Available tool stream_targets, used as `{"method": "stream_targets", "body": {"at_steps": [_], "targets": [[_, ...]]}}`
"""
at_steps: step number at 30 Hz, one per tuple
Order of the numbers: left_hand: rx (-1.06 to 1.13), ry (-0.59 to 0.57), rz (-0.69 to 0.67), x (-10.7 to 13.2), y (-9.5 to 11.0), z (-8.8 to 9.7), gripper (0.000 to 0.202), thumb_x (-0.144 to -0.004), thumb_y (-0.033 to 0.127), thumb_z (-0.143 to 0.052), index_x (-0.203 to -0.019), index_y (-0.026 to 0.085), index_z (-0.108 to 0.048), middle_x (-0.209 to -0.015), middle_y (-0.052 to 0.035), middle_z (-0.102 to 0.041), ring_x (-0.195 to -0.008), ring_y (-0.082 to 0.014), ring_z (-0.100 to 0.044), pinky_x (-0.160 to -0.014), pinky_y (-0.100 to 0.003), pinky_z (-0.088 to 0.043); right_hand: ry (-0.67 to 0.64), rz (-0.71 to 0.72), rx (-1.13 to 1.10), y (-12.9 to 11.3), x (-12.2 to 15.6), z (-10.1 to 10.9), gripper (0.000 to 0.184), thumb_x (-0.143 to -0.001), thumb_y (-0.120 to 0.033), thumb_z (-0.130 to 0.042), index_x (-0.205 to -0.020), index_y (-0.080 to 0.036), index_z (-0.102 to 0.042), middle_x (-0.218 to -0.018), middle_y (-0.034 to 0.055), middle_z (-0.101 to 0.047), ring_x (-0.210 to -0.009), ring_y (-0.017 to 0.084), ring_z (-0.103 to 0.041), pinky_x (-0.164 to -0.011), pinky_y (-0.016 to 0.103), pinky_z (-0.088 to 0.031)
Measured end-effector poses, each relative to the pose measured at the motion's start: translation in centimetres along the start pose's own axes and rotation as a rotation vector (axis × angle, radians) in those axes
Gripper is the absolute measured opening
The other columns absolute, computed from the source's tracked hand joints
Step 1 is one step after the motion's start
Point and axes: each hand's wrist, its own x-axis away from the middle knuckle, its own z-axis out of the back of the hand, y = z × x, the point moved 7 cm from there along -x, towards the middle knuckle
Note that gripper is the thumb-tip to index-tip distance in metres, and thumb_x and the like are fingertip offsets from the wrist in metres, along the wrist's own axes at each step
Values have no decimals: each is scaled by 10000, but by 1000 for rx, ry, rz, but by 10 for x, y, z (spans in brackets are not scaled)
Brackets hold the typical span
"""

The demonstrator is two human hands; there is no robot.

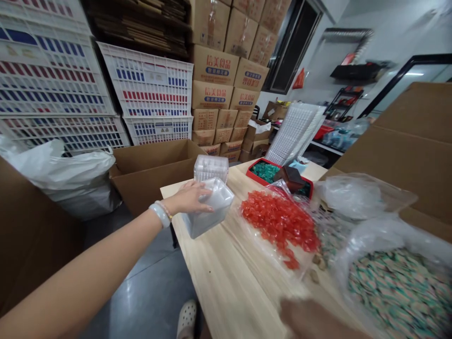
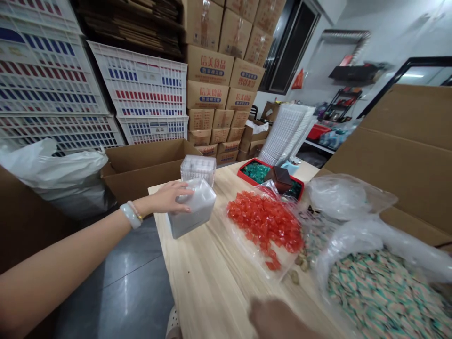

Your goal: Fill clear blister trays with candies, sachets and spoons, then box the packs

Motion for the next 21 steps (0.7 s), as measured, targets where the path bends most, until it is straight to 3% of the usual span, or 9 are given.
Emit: {"method": "stream_targets", "body": {"at_steps": [2, 4, 6, 8, 14, 21], "targets": [[-7, 0, -11, -1, -5, -2, 705, -578, 723, -413, -1153, 318, -466, -1324, -40, -330, -1195, -295, -245, -955, -412, -204, 97, 65, 37, 3, -53, 38, 180, -777, -153, -422, -691, -166, -579, -691, 44, -578, -618, 140, -526, -551, 245, -378], [-18, 3, -29, 1, -7, -2, 694, -602, 717, -392, -1167, 318, -450, -1326, -43, -324, -1196, -285, -239, -960, -412, -191, 231, 218, 50, 3, -110, 78, 175, -808, -192, -419, -821, -155, -589, -838, 72, -582, -798, 162, -519, -678, 269, -385], [-30, 12, -48, 2, -7, 0, 677, -624, 706, -379, -1179, 322, -434, -1324, -41, -323, -1194, -276, -240, -966, -410, -178, 224, 315, 49, 7, -158, 95, 157, -799, -185, -453, -816, -137, -601, -820, 72, -585, -813, 159, -510, -714, 268, -377], [-36, 13, -63, 3, -6, 0, 646, -642, 691, -378, -1182, 339, -426, -1321, -28, -326, -1190, -272, -241, -966, -407, -175, 166, 364, 35, 12, -186, 95, 146, -787, -157, -470, -775, -121, -612, -778, 64, -590, -770, 146, -516, -703, 253, -376], [-28, 7, -63, 3, -6, 1, 594, -668, 658, -385, -1183, 364, -414, -1323, -8, -312, -1183, -278, -230, -961, -408, -177, 58, 354, -8, 19, -196, 89, 130, -735, -78, -500, -746, -113, -625, -739, 40, -597, -669, 116, -512, -632, 218, -369], [-11, 9, -61, 3, -9, -1, 598, -670, 647, -400, -1193, 356, -404, -1328, -16, -301, -1196, -278, -205, -969, -407, -171, 35, 408, 86, 8, -197, 91, 139, -749, -125, -489, -726, -126, -625, -758, 49, -600, -678, 120, -512, -612, 215, -352]]}}
